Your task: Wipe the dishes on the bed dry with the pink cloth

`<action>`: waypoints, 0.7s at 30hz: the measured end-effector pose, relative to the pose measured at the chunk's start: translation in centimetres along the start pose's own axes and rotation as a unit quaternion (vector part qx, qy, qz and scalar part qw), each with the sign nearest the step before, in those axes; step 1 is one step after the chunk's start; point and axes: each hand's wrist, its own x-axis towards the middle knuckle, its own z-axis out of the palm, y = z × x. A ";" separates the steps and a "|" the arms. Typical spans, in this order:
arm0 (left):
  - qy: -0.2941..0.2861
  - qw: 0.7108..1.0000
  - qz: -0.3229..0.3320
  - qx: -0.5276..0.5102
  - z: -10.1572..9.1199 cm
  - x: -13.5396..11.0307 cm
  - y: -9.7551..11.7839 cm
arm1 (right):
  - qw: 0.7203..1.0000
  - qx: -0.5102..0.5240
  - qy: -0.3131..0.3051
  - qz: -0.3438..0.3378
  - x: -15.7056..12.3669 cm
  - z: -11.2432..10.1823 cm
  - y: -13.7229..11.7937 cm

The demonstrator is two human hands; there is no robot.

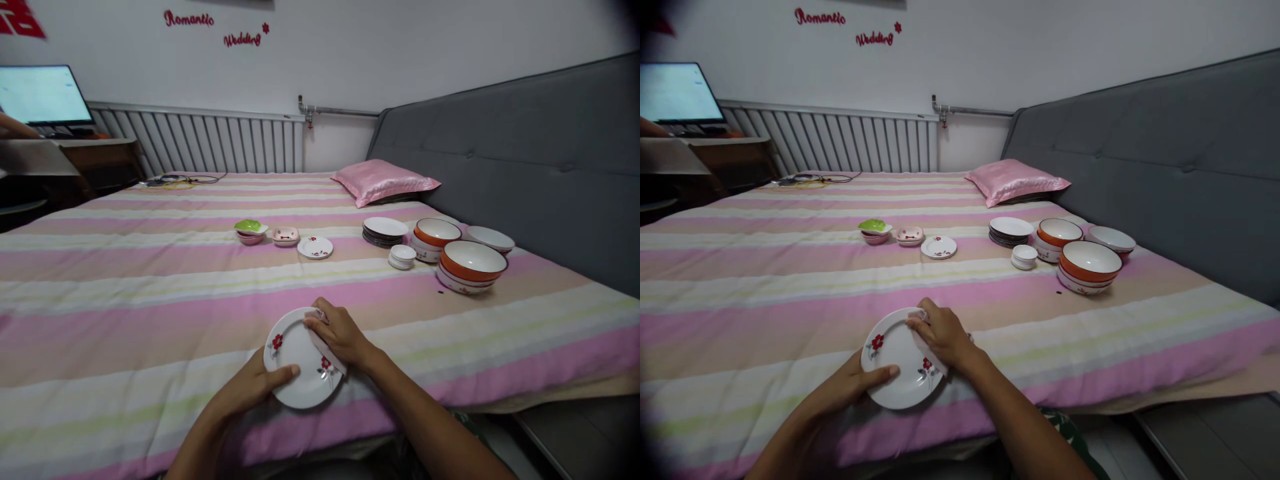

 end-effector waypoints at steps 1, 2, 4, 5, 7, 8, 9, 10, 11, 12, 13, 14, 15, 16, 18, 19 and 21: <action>0.001 1.000 -0.008 -0.002 0.0 0.0 0.0 | 1.000 -0.003 -0.003 -0.003 0.0 0.0 0.0; 0.002 1.000 -0.014 -0.007 0.1 0.0 0.0 | 1.000 -0.003 -0.004 -0.004 0.0 0.0 0.0; 0.010 1.000 -0.009 -0.025 0.3 0.2 0.0 | 1.000 0.010 0.008 0.001 0.1 0.0 -0.1; 0.017 0.999 0.002 -0.037 0.5 0.3 0.0 | 1.000 0.024 0.019 0.007 0.1 0.0 -0.1; 0.034 0.997 0.024 -0.063 0.8 0.6 0.0 | 0.997 0.059 0.051 0.026 0.2 0.1 -0.2; 0.046 0.996 0.031 -0.075 0.9 0.8 0.0 | 0.994 0.077 0.070 0.037 0.2 0.2 -0.1; 0.061 0.994 0.034 -0.087 1.0 1.0 -0.1 | 0.991 0.093 0.089 0.048 0.3 0.3 -0.1; 0.078 0.991 0.036 -0.098 1.1 1.2 -0.2 | 0.987 0.107 0.105 0.058 0.3 0.6 0.0; 0.095 0.989 0.039 -0.109 1.1 1.3 -0.3 | 0.983 0.122 0.120 0.066 0.3 0.9 0.1; 0.114 0.986 0.041 -0.117 1.2 1.4 -0.4 | 0.979 0.136 0.132 0.073 0.2 1.3 0.1; 0.135 0.982 0.039 -0.122 1.2 1.6 -0.6 | 0.975 0.150 0.141 0.080 0.2 1.7 0.2; 0.159 0.979 0.035 -0.126 1.3 1.7 -0.7 | 0.972 0.161 0.147 0.085 0.2 2.1 0.2; 0.179 0.975 0.031 -0.129 1.3 1.7 -0.8 | 0.970 0.168 0.153 0.088 0.1 2.6 0.2; 0.198 0.971 0.028 -0.135 1.4 1.8 -0.8 | 0.968 0.172 0.158 0.090 0.0 3.0 0.2; 0.228 0.962 0.028 -0.148 1.5 1.9 -0.8 | 0.967 0.172 0.164 0.093 -0.2 3.8 0.1; 0.241 0.958 0.030 -0.154 1.6 1.9 -0.8 | 0.967 0.172 0.165 0.094 -0.3 4.1 0.0; 0.264 0.950 0.032 -0.166 1.7 1.8 -0.7 | 0.966 0.179 0.158 0.095 -0.5 4.5 -0.1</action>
